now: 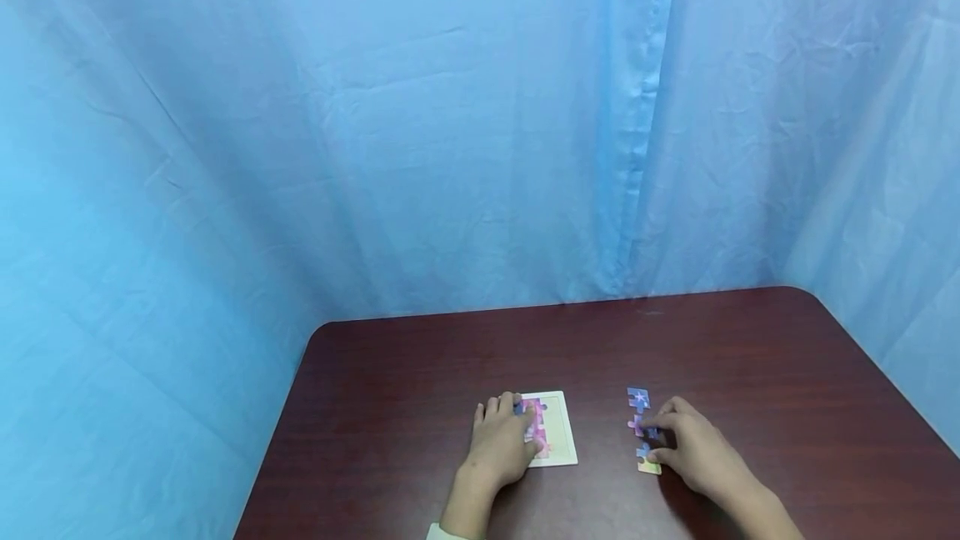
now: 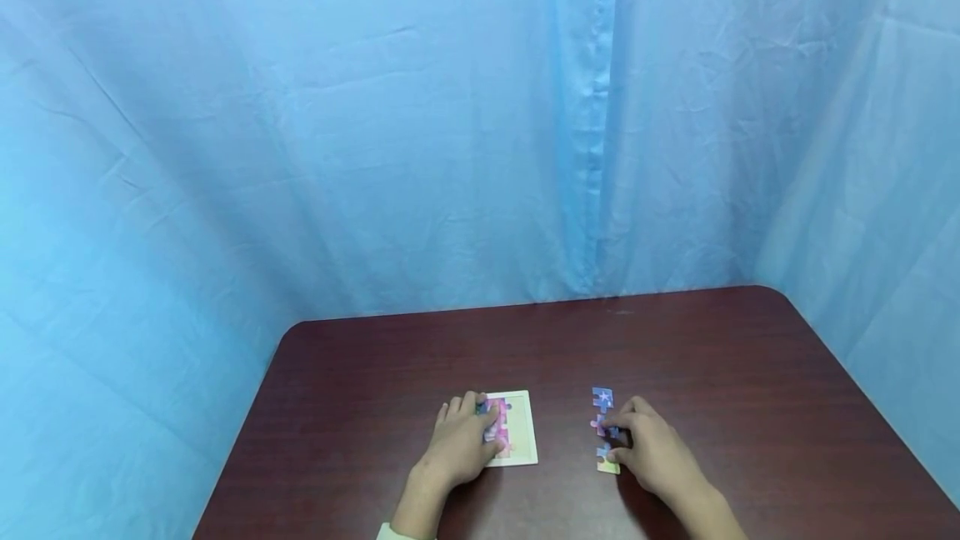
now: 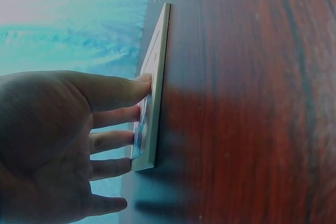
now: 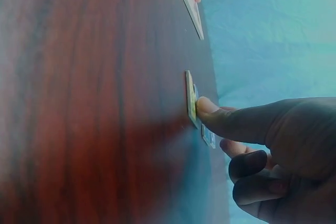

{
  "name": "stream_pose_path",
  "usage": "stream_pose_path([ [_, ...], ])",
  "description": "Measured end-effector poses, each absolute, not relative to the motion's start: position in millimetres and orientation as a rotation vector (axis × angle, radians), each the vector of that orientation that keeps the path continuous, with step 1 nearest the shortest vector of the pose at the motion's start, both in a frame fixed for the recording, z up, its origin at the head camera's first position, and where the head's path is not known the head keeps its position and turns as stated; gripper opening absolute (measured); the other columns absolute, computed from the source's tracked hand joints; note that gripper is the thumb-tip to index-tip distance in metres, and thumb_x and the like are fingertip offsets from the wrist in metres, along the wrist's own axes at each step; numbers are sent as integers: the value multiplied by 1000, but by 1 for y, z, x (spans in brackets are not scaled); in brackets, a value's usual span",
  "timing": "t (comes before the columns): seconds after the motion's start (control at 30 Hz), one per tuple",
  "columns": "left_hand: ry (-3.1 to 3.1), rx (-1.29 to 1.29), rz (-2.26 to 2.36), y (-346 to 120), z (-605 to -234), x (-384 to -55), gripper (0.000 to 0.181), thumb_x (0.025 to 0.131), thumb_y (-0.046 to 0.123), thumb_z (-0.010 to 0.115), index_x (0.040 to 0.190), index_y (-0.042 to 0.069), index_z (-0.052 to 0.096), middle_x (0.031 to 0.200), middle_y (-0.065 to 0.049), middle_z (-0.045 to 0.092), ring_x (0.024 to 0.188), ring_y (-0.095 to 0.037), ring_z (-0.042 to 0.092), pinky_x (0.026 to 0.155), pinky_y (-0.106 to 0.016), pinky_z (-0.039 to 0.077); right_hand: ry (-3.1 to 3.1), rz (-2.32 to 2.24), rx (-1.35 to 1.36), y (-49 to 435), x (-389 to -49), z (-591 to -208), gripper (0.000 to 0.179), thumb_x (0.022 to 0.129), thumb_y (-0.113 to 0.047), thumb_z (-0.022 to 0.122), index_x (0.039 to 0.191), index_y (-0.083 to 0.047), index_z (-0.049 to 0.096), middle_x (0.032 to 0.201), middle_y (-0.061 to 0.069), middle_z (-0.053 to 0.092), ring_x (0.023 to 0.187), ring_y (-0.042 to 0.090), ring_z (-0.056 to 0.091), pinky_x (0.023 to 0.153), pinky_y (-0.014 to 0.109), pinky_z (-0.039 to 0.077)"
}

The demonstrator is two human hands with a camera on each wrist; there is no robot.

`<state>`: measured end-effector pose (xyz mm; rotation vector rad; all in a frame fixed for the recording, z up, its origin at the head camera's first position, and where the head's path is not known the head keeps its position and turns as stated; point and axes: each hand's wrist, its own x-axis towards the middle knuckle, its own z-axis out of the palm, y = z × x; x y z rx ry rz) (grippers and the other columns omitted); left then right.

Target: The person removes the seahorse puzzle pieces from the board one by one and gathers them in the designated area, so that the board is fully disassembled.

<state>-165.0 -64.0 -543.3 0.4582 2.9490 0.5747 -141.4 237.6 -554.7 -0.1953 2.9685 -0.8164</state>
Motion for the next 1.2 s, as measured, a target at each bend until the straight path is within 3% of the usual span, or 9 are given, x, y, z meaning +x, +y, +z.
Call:
stream_pose_path([
  [0.2,2960,478,537,-64,-542,-166,51,91,31,81,139,17,71,145,-13,59,134,-36,54,121,-66,37,2995,-823,-252,235,-142,-551,43,76,-8,91,117,-16,81,103,-4,61,86,8,56,72,26,48],
  [0.47,3001,482,539,-63,-545,-167,54,87,31,84,138,15,71,140,-10,62,131,-34,57,120,-65,39,2911,-958,-246,210,-144,-546,29,88,-19,86,116,-17,79,106,-3,63,85,6,57,74,23,50],
  [0.63,3017,483,555,-62,-546,-167,59,86,31,85,140,13,68,138,-10,64,131,-33,57,119,-65,40,2898,-1035,-352,188,-144,-547,21,91,-19,83,111,-16,79,104,-7,65,91,4,63,81,26,55],
  [0.8,3017,463,580,-62,-547,-165,62,85,29,87,140,10,66,137,-10,65,129,-34,59,118,-66,41,2863,-1028,-471,167,-145,-549,19,93,-19,81,111,-15,79,99,-9,64,90,3,62,80,27,56],
  [1.2,3051,444,579,-62,-548,-163,70,84,33,88,142,3,63,139,-14,65,135,-34,60,121,-59,42,2844,-987,-542,133,-158,-549,41,93,-17,79,130,-3,72,98,-4,62,82,4,53,72,27,48],
])
